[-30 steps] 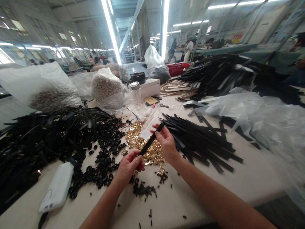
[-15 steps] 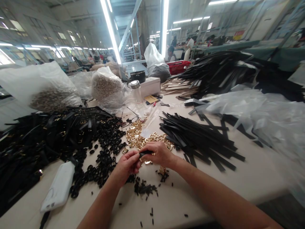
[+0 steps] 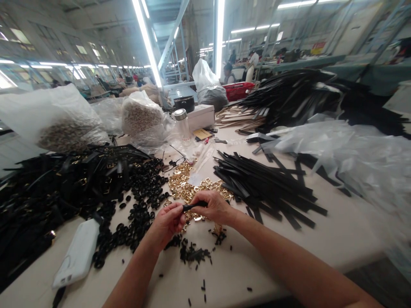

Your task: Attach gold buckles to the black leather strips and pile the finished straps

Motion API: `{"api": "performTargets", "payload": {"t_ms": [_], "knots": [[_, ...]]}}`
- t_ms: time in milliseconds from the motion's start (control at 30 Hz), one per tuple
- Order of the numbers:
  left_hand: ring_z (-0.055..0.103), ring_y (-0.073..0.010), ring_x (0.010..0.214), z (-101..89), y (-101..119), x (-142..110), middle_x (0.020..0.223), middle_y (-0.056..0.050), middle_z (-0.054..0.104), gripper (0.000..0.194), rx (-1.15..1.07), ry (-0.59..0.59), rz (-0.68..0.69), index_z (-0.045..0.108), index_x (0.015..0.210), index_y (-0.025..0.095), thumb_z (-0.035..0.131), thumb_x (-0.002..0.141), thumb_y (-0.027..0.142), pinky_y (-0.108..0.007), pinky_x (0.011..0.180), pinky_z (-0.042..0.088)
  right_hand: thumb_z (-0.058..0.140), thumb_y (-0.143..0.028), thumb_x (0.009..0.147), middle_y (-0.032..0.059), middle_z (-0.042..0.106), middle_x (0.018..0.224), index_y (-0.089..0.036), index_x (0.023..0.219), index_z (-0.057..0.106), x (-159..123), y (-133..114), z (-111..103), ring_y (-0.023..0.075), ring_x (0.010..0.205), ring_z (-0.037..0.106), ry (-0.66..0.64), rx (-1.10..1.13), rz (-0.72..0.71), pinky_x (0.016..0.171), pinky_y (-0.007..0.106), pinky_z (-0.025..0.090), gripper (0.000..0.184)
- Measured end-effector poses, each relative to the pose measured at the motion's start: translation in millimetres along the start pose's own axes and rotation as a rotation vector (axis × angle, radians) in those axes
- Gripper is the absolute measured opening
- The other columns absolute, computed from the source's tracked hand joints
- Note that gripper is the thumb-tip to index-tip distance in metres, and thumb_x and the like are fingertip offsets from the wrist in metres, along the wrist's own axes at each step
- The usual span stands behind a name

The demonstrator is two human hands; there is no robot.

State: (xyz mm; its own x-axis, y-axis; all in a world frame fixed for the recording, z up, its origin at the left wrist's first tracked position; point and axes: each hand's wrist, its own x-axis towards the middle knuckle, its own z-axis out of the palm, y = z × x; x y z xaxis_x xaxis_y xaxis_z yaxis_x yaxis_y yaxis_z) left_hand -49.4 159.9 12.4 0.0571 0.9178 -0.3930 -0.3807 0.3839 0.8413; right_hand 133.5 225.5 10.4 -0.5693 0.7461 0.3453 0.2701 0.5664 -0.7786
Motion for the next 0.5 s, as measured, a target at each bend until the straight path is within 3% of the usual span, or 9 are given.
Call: {"api": "performTargets", "payload": {"t_ms": [100,267,367,500], "knots": [[0.058,-0.0091,0.053,1.9,-2.1,1.3,0.07,-0.001,0.067,0.029,0.195,0.042,0.17,0.066,0.09,0.017,0.077,0.071,0.036,-0.018,0.05,0.047,0.073,-0.021,0.077,-0.0036,0.066,0.069,-0.02,0.076,0.068,-0.1,1.5,-0.2,0.0102,0.064,0.058,0.011,-0.084,-0.036,0.06,0.019,0.037,0.005],[0.064,-0.0195,0.091,4.5,-2.0,1.0,0.095,-0.005,0.071,0.013,0.755,0.06,0.706,0.072,0.091,0.021,0.069,0.08,0.027,-0.031,0.084,0.05,0.073,-0.026,0.078,-0.0013,0.067,0.071,-0.02,0.076,0.066,-2.0,1.5,4.6,0.0124,0.067,0.06,0.044,-0.266,-0.108,0.06,0.021,0.035,0.01],[0.064,-0.0194,0.091,4.5,-1.1,0.1,0.094,-0.005,0.07,0.008,0.899,0.059,0.833,0.072,0.088,0.022,0.065,0.084,0.023,-0.032,0.086,0.05,0.073,-0.025,0.079,-0.0007,0.069,0.074,-0.02,0.078,0.065,-3.0,-1.2,7.8,0.013,0.07,0.062,0.037,-0.295,-0.129,0.061,0.021,0.036,0.009],[0.063,-0.0191,0.091,3.8,0.3,-4.1,0.095,-0.005,0.068,0.006,0.924,0.131,0.947,0.069,0.086,0.021,0.063,0.085,0.02,-0.032,0.085,0.049,0.072,-0.023,0.079,-0.0018,0.067,0.071,-0.02,0.076,0.065,-0.7,-1.9,3.6,0.0125,0.068,0.06,0.046,-0.306,-0.102,0.061,0.021,0.035,0.009]]}}
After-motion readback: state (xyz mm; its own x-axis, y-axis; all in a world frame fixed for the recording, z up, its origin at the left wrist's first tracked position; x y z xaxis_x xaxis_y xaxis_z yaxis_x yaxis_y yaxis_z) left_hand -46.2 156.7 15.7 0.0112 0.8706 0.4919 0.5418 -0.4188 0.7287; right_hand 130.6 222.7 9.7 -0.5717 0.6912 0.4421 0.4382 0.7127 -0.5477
